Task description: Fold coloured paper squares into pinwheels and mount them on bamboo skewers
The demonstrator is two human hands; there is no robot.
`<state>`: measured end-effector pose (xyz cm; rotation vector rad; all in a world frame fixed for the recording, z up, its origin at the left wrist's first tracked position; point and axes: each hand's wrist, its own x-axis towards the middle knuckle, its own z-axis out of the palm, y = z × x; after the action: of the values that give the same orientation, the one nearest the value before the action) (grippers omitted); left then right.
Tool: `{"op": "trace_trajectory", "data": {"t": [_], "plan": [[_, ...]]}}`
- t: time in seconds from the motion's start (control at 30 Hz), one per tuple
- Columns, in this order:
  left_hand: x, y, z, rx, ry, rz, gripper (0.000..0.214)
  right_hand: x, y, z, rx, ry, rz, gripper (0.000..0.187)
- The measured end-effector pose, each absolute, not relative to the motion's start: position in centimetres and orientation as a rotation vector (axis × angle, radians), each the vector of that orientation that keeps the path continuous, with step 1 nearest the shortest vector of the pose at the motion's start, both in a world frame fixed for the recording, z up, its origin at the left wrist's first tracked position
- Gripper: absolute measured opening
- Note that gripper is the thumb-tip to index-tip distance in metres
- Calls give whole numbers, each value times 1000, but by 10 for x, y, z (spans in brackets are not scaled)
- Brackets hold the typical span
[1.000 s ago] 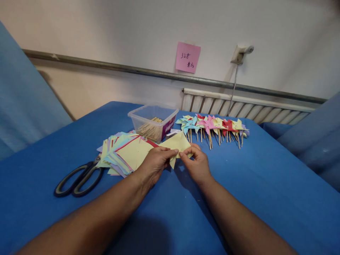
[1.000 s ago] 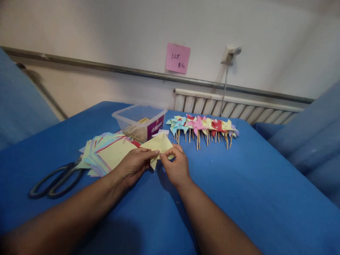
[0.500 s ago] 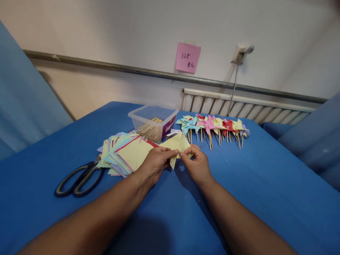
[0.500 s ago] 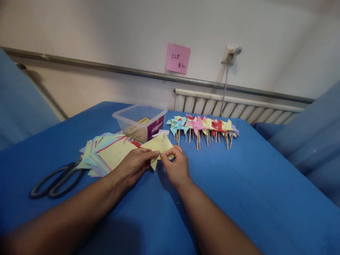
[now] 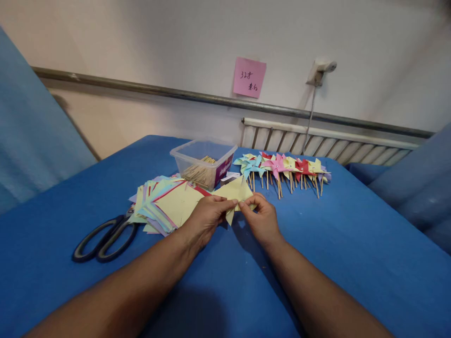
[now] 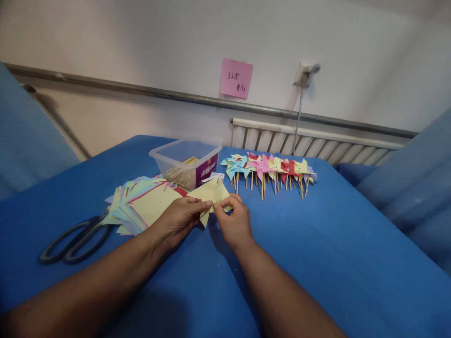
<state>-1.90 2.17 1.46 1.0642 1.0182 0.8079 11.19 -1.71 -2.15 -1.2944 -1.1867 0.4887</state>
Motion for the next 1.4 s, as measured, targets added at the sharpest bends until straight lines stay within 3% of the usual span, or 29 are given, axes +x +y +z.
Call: {"op": "trace_trajectory", "data": {"t": [0.4,0.53,0.73,1.0,1.4], "plan": [[-20,23,12,1103,1065,832,28,111,-17,-21,-1217,-1091,643,14],[-21,23,17,1080,1056,800,22,114,-15,-17,-998,-850,880,41],[-27,24,30,1299,1084,623,14,118,-19,-10,-924,-831,1229,44],[-28,22,38,1548,1151,569,15,115,-20,-12,-1005,-863,1249,41],[-26,29,20,1203,961,706,29,112,-16,-20,-938,-698,1145,39]]}}
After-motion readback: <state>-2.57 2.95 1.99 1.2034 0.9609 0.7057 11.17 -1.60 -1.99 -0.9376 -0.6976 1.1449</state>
